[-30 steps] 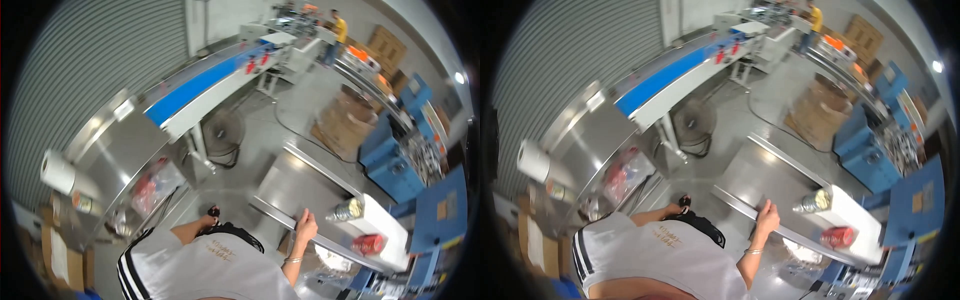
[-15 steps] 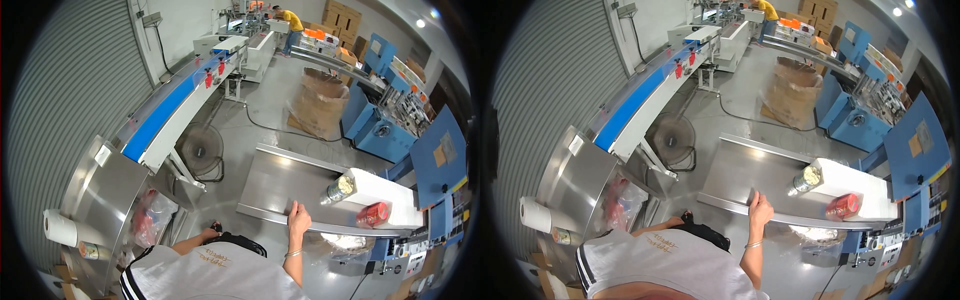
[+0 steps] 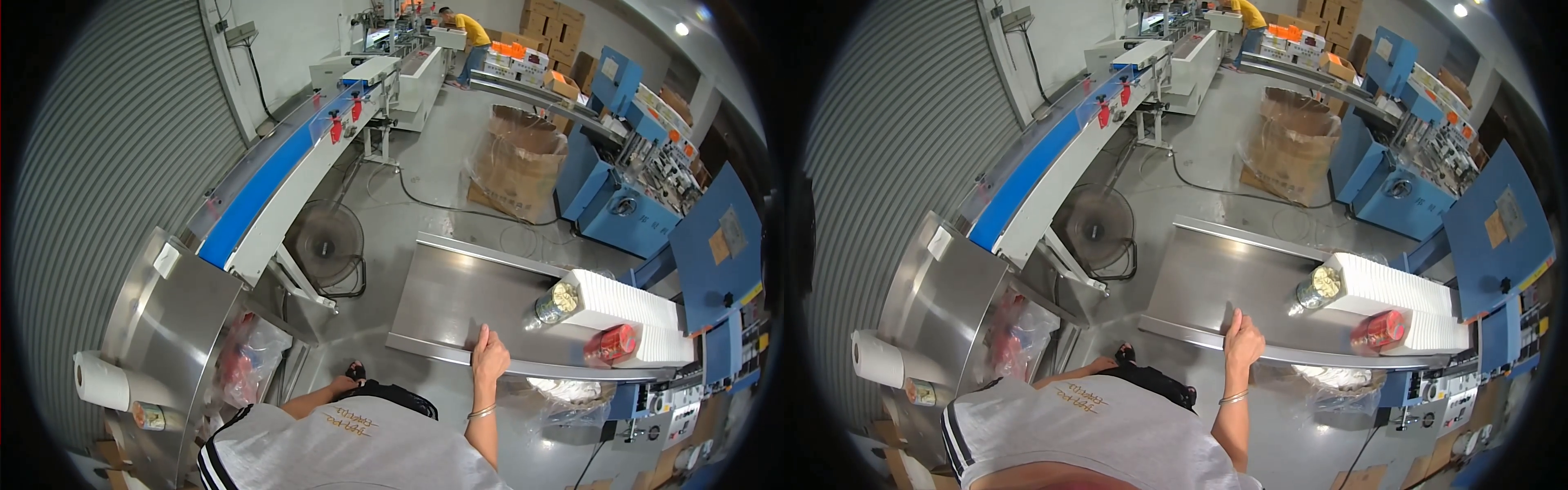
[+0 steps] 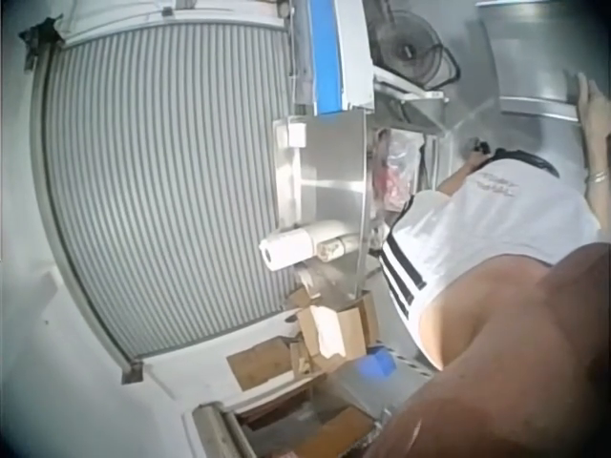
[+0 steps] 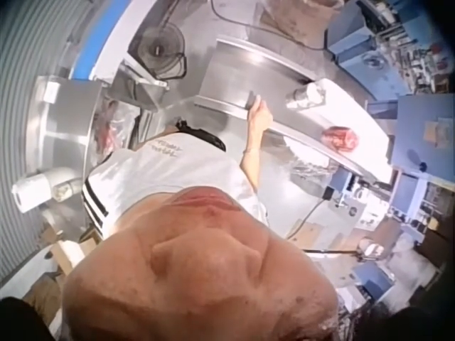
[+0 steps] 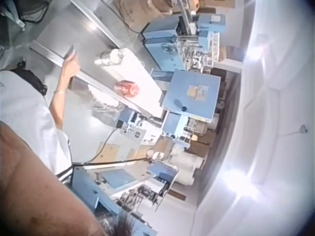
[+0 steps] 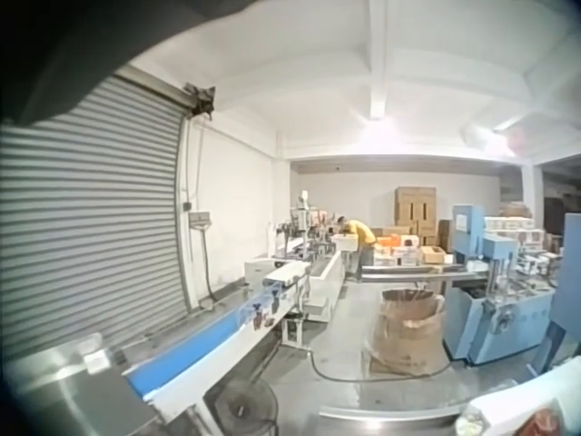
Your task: Sorting and placing folded paper components onto a moving conveyor belt in a production facility.
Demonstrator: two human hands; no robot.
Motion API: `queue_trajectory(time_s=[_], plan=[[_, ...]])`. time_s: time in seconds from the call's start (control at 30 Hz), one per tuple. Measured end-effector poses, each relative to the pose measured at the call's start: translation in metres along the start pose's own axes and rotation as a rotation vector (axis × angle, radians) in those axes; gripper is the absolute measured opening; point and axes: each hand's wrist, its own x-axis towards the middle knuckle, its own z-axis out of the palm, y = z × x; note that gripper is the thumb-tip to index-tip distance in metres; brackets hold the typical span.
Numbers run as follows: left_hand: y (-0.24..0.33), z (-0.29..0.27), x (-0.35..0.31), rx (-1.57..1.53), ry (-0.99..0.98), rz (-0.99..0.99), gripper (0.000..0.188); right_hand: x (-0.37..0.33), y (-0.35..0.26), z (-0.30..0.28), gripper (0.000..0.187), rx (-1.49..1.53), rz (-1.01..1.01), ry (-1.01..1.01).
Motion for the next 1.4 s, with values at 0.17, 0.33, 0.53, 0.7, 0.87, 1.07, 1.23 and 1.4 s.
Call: queue_trajectory(time_s=[0.17, 0.33, 0.53, 0.7, 0.87, 1.07, 1.23, 1.4], plan=[[0.016, -0.005, -0.006, -0.048, 0.003, 0.015, 0.041, 0.001, -0.001, -0.003, 0.042, 0.054, 0.038, -0.007], [0.006, -0.005, 0.004, 0.057, -0.012, 0.035, 0.043, 0.001, -0.002, 0.001, 0.038, 0.048, -0.003, 0.07], [-0.075, 0.04, 0.056, 0.091, -0.001, 0.055, 0.044, 0.002, -0.001, 0.001, 0.038, 0.053, -0.025, 0.085], [-0.133, 0.058, 0.093, 0.091, 0.007, 0.076, 0.041, 0.001, 0.002, 0.001, 0.038, 0.055, -0.033, 0.095], [-0.135, 0.058, 0.096, 0.113, -0.014, 0.17, 0.034, 0.0, 0.002, 0.003, 0.038, 0.043, -0.031, 0.094], [-0.094, 0.031, 0.061, 0.171, -0.023, 0.209, 0.029, 0.001, 0.0, 0.001, 0.039, 0.054, -0.036, 0.088], [0.001, -0.011, 0.001, 0.136, -0.058, 0.226, 0.026, 0.001, 0.002, 0.003, 0.039, 0.031, -0.032, 0.083], [0.004, -0.012, -0.003, 0.146, -0.04, 0.242, 0.026, 0.001, 0.0, 0.001, 0.038, 0.058, -0.042, 0.097]])
